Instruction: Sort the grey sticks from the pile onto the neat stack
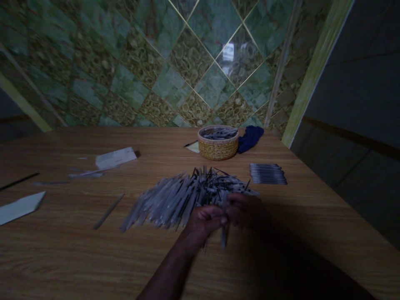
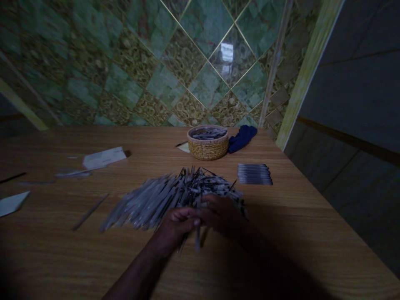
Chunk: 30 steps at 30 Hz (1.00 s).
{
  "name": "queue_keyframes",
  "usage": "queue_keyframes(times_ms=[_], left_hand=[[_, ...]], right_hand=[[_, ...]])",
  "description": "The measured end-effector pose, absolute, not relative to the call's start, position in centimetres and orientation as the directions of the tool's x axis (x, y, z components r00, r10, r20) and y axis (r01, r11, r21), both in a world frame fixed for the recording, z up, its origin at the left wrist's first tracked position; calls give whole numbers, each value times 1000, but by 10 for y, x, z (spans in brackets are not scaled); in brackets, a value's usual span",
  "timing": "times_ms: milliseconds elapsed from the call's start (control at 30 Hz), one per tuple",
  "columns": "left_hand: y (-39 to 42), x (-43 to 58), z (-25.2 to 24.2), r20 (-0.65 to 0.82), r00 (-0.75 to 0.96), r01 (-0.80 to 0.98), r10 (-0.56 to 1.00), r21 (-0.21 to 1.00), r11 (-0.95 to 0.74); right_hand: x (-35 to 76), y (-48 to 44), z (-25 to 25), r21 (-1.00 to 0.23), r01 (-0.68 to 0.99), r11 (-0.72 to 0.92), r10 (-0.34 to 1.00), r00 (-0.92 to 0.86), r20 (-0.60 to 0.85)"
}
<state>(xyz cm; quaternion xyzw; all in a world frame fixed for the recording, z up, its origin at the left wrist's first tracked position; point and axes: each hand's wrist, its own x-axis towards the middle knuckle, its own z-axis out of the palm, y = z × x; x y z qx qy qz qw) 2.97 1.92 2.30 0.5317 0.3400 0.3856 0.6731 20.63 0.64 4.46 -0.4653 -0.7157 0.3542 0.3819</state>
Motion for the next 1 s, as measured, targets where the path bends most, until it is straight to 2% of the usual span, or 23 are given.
queue_keyframes(times_ms=[67,133,200,300,433,567,767,1000], left_hand=[[20,28,24,-54,434,-225,899,960,166],[21,26,26,-67,396,-293,916,936,195],[22,24,28,-72,365,-339,928,918,204],[22,22,31,-80,323,-358,943,912,200],[22,22,34,-78,252,-353,965,921,166],[22,21,35,-59,267,-302,962,943,142],[23,20,35,-64,296,-228,953,964,135],[22,21,34,-96,291,-202,952,966,159]], right_hand=[[218,13,46,-885,388,256,966,-143,216],[230,20,45,-816,514,263,963,-88,255],[237,25,42,-664,684,302,951,-172,255],[237,27,39,-438,848,299,953,-285,99],[222,26,38,-226,936,271,956,-288,-46],[210,30,34,-34,957,288,948,-290,-134],[209,39,21,-7,954,299,938,-296,-180],[210,41,19,-49,961,272,945,-276,-174]])
